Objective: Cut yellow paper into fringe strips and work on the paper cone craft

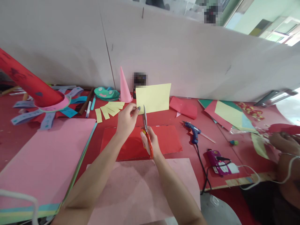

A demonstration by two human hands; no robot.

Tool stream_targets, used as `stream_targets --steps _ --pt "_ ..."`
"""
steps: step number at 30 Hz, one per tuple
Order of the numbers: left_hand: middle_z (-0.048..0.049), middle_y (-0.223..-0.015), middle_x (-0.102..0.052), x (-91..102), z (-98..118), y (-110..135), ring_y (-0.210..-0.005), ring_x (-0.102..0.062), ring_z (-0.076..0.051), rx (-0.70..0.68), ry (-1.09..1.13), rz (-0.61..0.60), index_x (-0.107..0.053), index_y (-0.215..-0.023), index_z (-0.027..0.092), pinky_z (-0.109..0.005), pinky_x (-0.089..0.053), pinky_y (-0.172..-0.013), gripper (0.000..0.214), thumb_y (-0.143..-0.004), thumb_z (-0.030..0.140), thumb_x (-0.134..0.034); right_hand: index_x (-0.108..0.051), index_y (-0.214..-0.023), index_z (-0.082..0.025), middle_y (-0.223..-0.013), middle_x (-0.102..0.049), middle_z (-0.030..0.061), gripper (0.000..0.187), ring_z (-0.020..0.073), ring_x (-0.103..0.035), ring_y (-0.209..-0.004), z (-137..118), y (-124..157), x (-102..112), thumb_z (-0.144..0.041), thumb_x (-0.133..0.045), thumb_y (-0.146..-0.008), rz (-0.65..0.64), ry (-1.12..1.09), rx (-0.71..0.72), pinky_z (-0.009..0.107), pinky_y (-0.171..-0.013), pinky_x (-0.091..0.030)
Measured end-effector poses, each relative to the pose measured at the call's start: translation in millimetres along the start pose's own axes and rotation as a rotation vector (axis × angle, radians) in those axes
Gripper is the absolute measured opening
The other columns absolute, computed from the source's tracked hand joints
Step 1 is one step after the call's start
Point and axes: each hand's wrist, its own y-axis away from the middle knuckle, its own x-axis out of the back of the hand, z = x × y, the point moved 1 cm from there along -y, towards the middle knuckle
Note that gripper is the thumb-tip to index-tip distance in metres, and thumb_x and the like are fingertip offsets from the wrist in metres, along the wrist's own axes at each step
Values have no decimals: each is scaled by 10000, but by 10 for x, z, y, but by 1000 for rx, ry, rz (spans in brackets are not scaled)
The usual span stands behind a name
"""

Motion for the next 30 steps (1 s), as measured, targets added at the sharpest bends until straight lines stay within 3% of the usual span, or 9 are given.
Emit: stream_targets --steps 7,30 --pt "-8 -751 -669 -25 -29 18 -733 -637 -140 -21 2 -25 -539 -771 207 -220 -470 -686 111 -840 294 -533 -459 -1086 -249 -687 -390 -51 306 83 -398 -541 -29 -3 11 -428 -523 -847 -37 -45 34 221 -539 -377" --pt "-6 -751 -682 -76 14 53 -739 -650 -147 16 29 -78 -538 -768 209 -229 -489 -685 95 -825 284 -533 -482 -1037 -236 -591 -374 -67 266 83 -355 -493 -38 -7 34 -428 -505 -855 -9 -6 42 213 -497 -351"
